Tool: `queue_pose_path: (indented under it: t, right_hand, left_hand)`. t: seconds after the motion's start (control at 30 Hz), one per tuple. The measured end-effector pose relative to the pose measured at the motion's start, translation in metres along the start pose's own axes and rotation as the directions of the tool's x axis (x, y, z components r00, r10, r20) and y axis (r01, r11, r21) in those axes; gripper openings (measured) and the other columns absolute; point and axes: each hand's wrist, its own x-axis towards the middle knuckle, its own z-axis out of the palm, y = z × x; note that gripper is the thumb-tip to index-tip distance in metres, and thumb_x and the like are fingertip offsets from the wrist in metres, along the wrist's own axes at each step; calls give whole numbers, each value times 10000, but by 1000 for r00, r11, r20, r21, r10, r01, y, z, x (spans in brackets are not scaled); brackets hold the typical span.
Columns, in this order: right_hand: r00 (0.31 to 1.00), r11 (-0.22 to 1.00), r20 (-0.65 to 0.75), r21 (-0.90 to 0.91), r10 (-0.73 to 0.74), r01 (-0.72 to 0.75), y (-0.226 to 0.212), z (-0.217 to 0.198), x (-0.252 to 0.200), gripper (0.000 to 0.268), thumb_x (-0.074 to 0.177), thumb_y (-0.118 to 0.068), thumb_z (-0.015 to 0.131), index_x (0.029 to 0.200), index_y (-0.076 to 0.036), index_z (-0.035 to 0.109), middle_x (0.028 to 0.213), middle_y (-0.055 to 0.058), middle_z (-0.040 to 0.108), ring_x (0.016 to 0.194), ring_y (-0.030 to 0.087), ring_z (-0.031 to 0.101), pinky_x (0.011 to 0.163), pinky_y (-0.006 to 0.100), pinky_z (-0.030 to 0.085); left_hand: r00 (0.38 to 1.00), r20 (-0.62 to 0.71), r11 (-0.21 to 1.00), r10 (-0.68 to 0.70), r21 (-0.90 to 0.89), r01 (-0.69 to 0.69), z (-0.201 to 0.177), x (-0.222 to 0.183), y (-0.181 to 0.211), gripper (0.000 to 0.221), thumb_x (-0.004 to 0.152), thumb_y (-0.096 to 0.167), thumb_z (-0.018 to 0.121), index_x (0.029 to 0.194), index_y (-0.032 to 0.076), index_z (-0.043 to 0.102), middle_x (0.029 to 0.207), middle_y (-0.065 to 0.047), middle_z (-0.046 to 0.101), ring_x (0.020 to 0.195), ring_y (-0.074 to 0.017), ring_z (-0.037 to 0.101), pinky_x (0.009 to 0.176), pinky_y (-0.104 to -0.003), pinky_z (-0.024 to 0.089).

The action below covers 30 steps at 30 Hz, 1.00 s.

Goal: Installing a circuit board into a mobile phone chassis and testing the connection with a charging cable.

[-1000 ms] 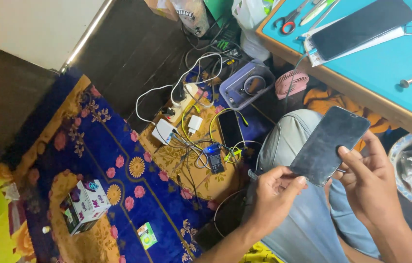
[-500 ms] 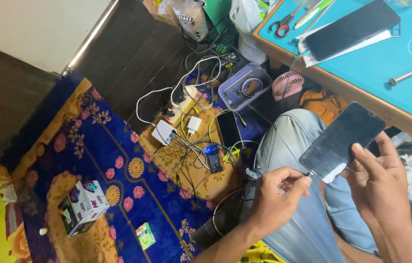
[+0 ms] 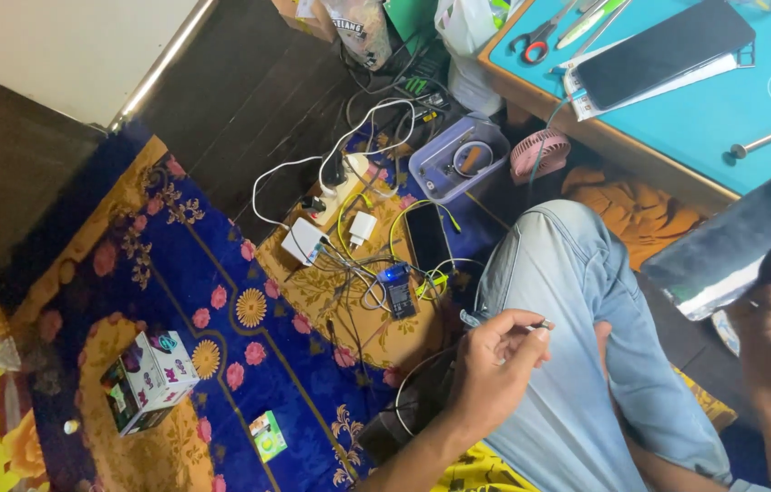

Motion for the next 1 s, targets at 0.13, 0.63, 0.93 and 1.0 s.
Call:
queue_pose_path:
  t: [0.13, 0.63, 0.93, 1.0]
  right_hand:
    - [998, 997, 8, -59, -58, 58, 2, 60, -54, 222, 1175, -241, 618, 1385, -275, 556, 1186, -76, 689, 1150, 82, 746, 1039, 325, 665]
    - [997, 993, 45, -102, -60, 65, -13, 88, -72, 401, 1135, -177, 608, 1506, -277, 497, 1217, -61, 666, 1023, 70, 700, 877, 308, 642]
    - [999, 975, 23, -216, -44, 48, -11, 94, -77, 418, 1161, -189, 595, 1560, -235, 479, 1146, -34, 631, 911, 70, 626, 835, 319, 613]
    - [999, 977, 26, -210, -45, 49, -12, 94, -77, 426, 1158, -175, 585, 1564, -222, 468, 1231, 2, 651, 1029, 114, 669, 910, 359, 634]
  left_hand:
    - [998, 19, 998, 66, -6, -65, -2, 0, 5, 150, 1009, 228, 710, 1010, 80, 731, 769, -47, 734, 721, -99, 693, 750, -244, 580]
    - [990, 6, 982, 140, 131, -140, -3, -4, 14, 242, 1039, 292, 680, 884, 115, 736, 842, 38, 775, 743, -48, 647, 726, -251, 510]
    - [979, 24, 958, 204, 200, -205, -2, -7, 17, 251, 1065, 259, 565, 1116, 160, 790, 939, 49, 710, 825, -89, 621, 788, -273, 505]
    - [969, 35, 957, 243, 155, -246, 0, -3, 5, 244, 1068, 217, 551, 1125, 142, 776, 1106, 14, 780, 949, -108, 685, 883, -271, 533]
